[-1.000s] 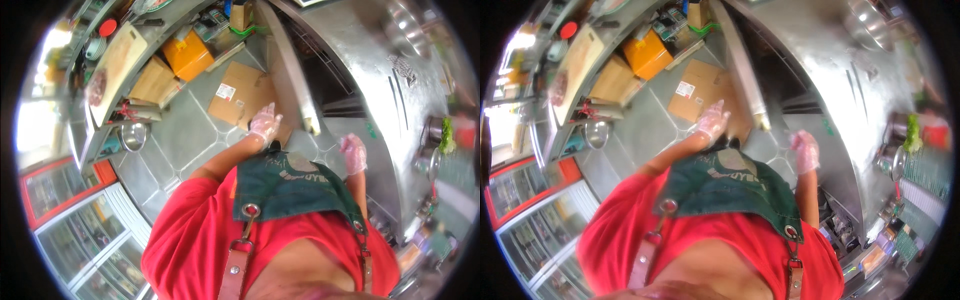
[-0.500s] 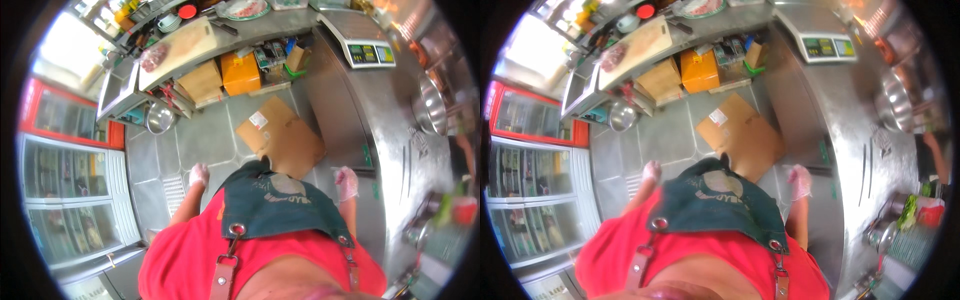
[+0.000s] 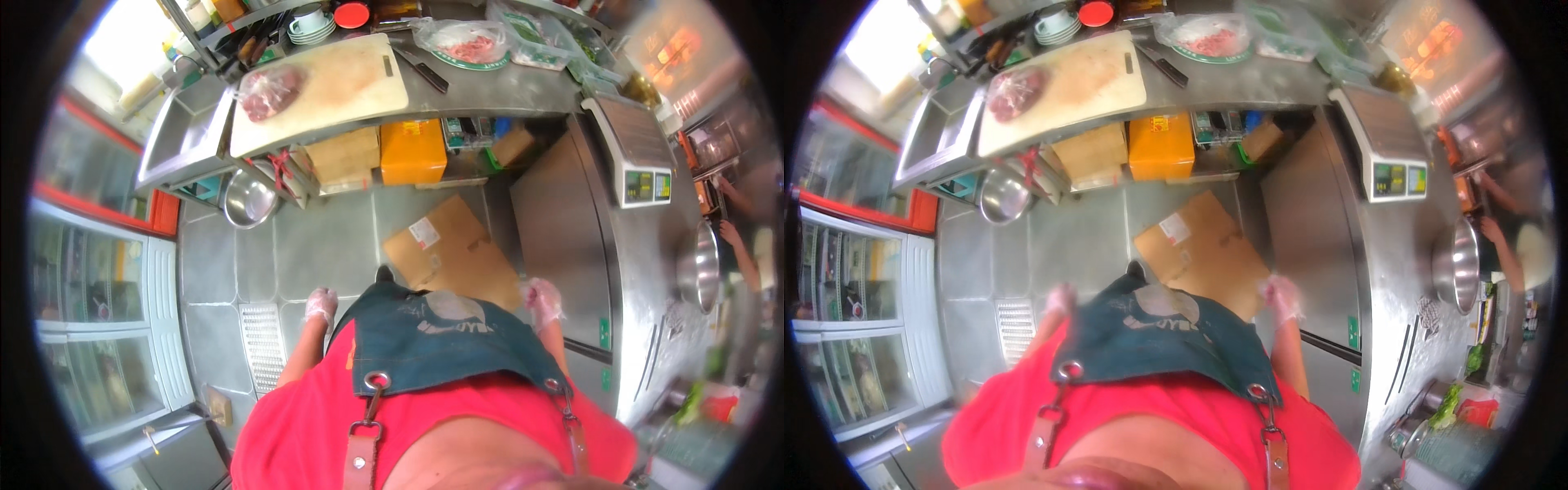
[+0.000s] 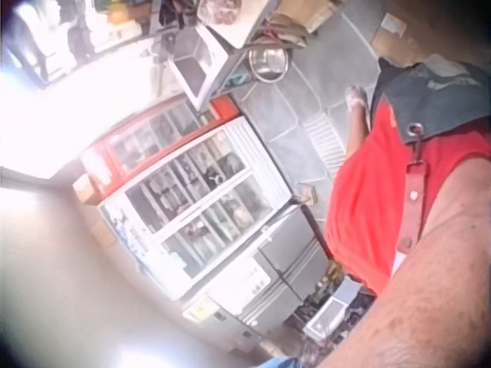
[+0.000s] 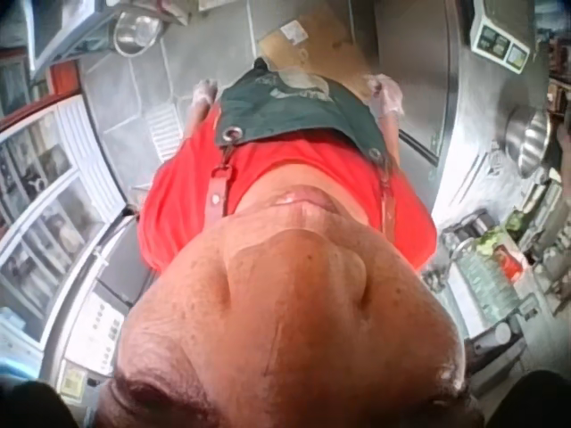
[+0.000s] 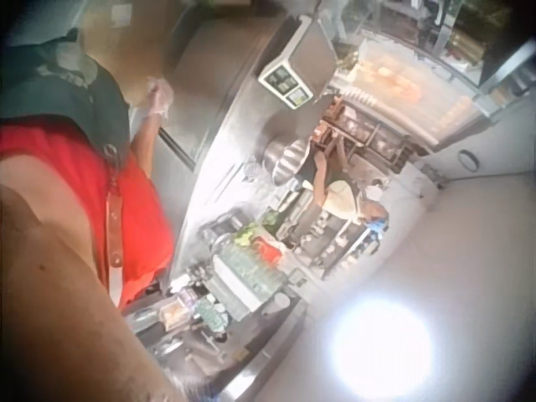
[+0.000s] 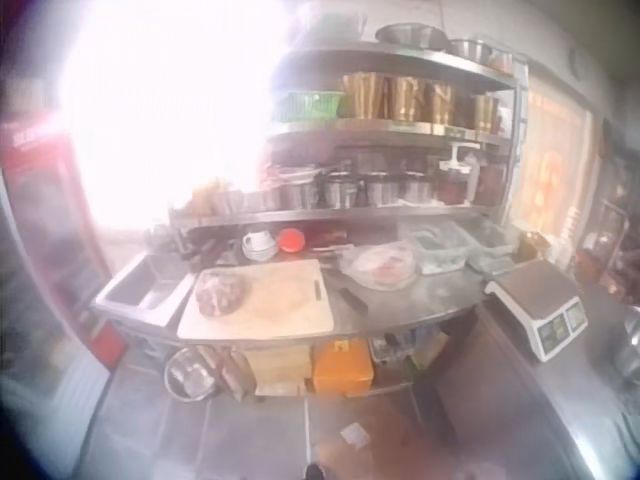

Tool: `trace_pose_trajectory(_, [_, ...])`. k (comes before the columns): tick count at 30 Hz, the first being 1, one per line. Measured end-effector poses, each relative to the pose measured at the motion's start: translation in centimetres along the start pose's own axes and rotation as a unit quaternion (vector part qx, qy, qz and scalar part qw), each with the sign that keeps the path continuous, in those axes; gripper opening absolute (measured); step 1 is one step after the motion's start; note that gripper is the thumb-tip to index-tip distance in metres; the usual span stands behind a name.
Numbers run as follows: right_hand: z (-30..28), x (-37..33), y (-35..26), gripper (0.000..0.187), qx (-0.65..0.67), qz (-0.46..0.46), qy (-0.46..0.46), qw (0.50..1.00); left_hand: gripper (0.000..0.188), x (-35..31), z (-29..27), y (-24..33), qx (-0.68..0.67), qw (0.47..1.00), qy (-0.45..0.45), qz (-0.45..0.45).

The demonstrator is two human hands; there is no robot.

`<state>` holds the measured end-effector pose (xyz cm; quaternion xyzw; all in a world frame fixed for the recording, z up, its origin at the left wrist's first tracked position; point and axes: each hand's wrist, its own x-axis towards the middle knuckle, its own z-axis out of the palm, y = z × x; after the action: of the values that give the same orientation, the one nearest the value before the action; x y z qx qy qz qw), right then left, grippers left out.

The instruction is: The person cuts raw meat into smaller pieces on a cutting board using a knife. They then place the cut meat into a plastic bag and store it in a refrigerator.

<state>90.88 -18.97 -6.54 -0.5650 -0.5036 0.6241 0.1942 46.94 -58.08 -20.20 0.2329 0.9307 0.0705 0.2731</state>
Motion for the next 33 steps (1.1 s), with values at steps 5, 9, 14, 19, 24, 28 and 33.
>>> trace_pose_trajectory(5, [12.5, 4.5, -10.2, 0.015, -0.027, -0.013, -0.051, 0.998, 0.037, 5.5, -12.4, 4.9, -0.145, 0.985, 0.094, -0.008])
trace_pose_trajectory(9, [17.8, 8.0, -14.3, 0.017, -0.165, -0.07, -0.043, 0.983, 0.034, 10.8, -19.9, 9.5, -0.154, 0.974, 0.157, 0.058])
trace_pose_trajectory(14, [23.4, 12.8, -22.8, 0.035, -0.342, -0.247, -0.017, 0.907, 0.026, 15.9, -23.2, 15.8, -0.207, 0.952, 0.186, 0.125])
trace_pose_trajectory(19, [29.4, 24.2, -30.4, 0.048, -0.468, -0.385, 0.022, 0.795, 0.018, 19.2, -27.0, 23.3, -0.216, 0.938, 0.199, 0.186])
trace_pose_trajectory(24, [36.9, 34.6, -35.8, 0.063, -0.507, -0.42, 0.014, 0.752, 0.016, 22.0, -30.6, 30.1, -0.211, 0.935, 0.216, 0.187])
trace_pose_trajectory(28, [38.5, 40.2, -37.8, 0.062, -0.555, -0.337, -0.067, 0.757, 0.014, 25.3, -33.0, 34.7, -0.211, 0.928, 0.22, 0.212])
trace_pose_trajectory(33, [34.2, 35.3, -37.0, 0.06, -0.417, -0.227, -0.131, 0.871, 0.022, 31.0, -33.9, 37.9, -0.193, 0.941, 0.142, 0.239])
